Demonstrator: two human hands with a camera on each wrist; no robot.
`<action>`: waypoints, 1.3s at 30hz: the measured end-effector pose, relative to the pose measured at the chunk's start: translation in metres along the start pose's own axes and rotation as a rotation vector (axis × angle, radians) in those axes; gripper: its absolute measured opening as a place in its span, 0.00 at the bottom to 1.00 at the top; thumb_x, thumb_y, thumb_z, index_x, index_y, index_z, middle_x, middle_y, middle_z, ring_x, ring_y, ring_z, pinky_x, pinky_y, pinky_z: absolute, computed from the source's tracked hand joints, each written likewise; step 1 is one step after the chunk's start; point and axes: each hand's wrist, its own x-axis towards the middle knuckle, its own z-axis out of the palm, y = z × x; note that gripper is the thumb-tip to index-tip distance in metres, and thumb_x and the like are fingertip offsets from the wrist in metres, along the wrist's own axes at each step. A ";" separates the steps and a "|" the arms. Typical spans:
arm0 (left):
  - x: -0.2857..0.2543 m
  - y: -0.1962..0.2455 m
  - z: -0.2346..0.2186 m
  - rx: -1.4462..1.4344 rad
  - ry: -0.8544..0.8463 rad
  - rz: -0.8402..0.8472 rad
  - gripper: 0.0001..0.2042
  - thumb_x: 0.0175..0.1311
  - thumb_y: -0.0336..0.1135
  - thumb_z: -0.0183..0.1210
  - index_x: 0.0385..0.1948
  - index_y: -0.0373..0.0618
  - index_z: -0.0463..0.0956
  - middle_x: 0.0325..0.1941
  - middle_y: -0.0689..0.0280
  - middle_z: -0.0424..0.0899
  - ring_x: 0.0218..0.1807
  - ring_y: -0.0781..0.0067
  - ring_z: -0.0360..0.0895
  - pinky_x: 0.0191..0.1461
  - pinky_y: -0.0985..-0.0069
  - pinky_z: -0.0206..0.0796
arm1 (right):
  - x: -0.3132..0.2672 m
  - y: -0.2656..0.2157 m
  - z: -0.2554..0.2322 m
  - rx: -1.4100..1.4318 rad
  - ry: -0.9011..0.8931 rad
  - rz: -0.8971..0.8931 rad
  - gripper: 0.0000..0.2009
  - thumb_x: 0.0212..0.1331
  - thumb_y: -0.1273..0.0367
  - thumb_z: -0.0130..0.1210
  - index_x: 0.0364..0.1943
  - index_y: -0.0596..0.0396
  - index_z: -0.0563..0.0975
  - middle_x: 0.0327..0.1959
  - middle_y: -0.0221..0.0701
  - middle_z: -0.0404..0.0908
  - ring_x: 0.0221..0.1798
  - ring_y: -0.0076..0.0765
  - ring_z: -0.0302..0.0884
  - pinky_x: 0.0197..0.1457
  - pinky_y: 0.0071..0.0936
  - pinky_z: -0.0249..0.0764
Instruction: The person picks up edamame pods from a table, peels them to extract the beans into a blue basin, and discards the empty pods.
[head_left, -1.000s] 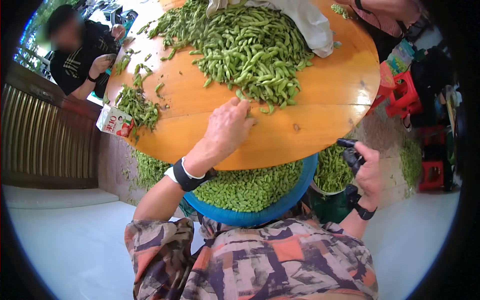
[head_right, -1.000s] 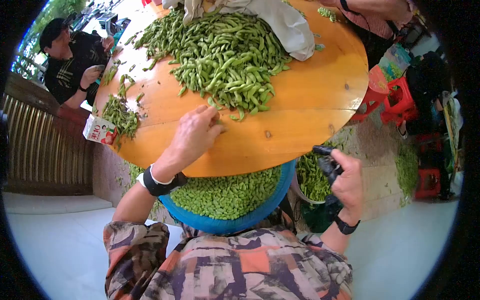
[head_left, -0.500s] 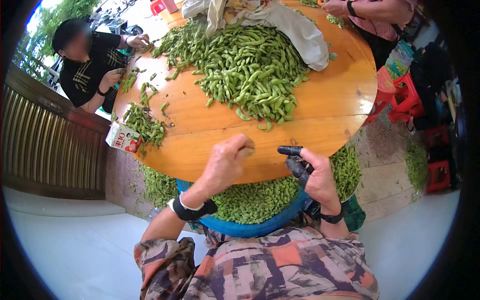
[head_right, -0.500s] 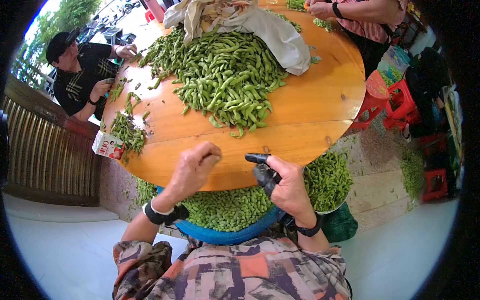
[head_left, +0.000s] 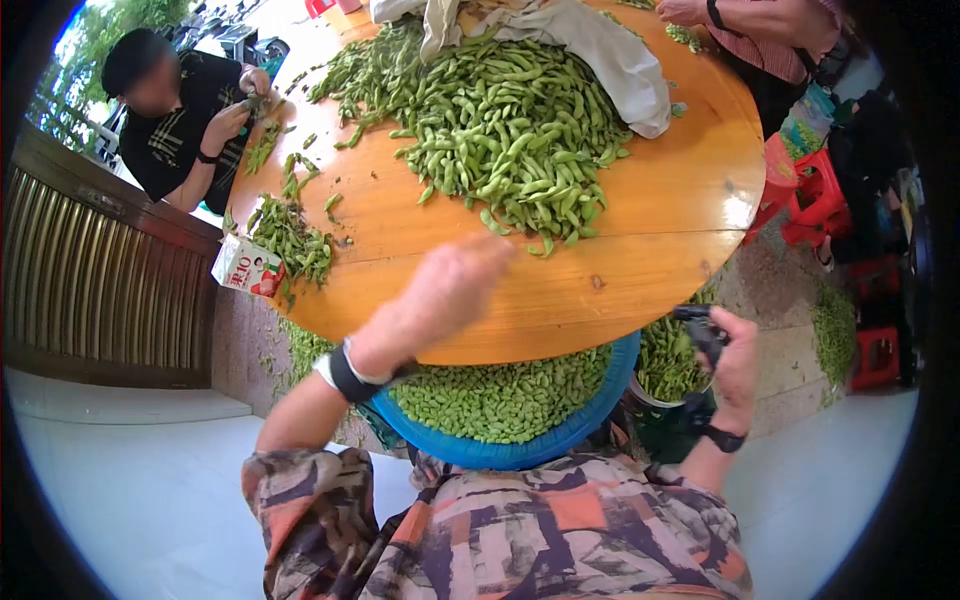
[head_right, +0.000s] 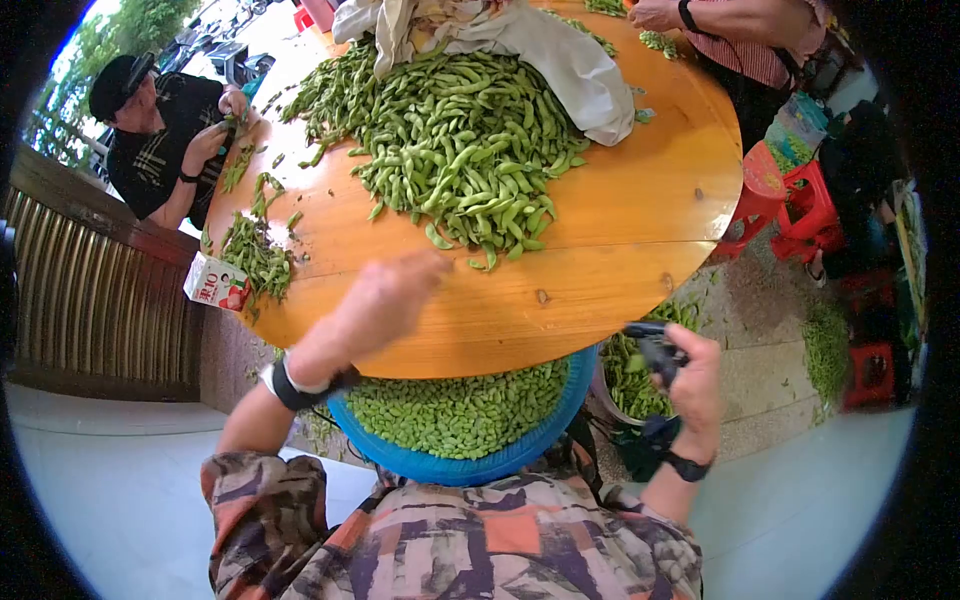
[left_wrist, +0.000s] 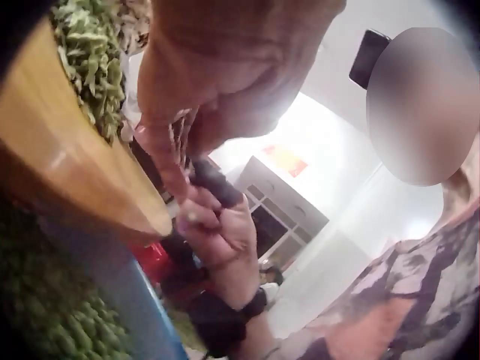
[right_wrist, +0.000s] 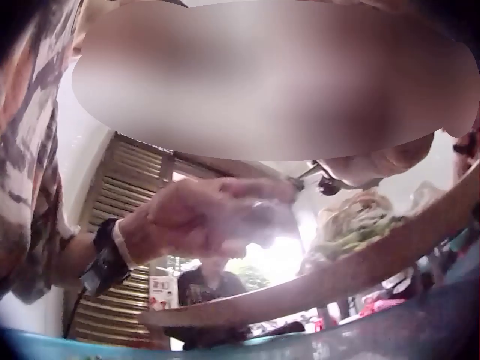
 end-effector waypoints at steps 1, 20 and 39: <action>0.010 -0.008 -0.019 0.061 -0.121 -0.179 0.13 0.57 0.22 0.55 0.44 0.39 0.77 0.38 0.56 0.82 0.34 0.51 0.81 0.39 0.64 0.74 | 0.003 0.020 -0.021 -0.229 0.074 -0.099 0.11 0.60 0.75 0.48 0.39 0.60 0.82 0.19 0.23 0.75 0.20 0.16 0.63 0.22 0.19 0.59; 0.007 0.001 -0.020 -0.181 0.030 -0.387 0.04 0.58 0.25 0.59 0.34 0.38 0.77 0.31 0.58 0.81 0.30 0.68 0.78 0.33 0.73 0.69 | 0.001 -0.029 0.081 0.066 -0.143 -0.190 0.10 0.60 0.75 0.54 0.45 0.55 0.81 0.23 0.18 0.72 0.23 0.13 0.66 0.26 0.14 0.63; 0.007 0.055 0.009 -1.272 0.092 -0.648 0.08 0.64 0.19 0.57 0.42 0.36 0.71 0.32 0.64 0.78 0.28 0.80 0.77 0.26 0.84 0.69 | 0.012 -0.046 0.135 0.709 -0.342 -0.115 0.15 0.65 0.71 0.53 0.55 0.55 0.78 0.22 0.14 0.67 0.21 0.07 0.60 0.23 0.11 0.56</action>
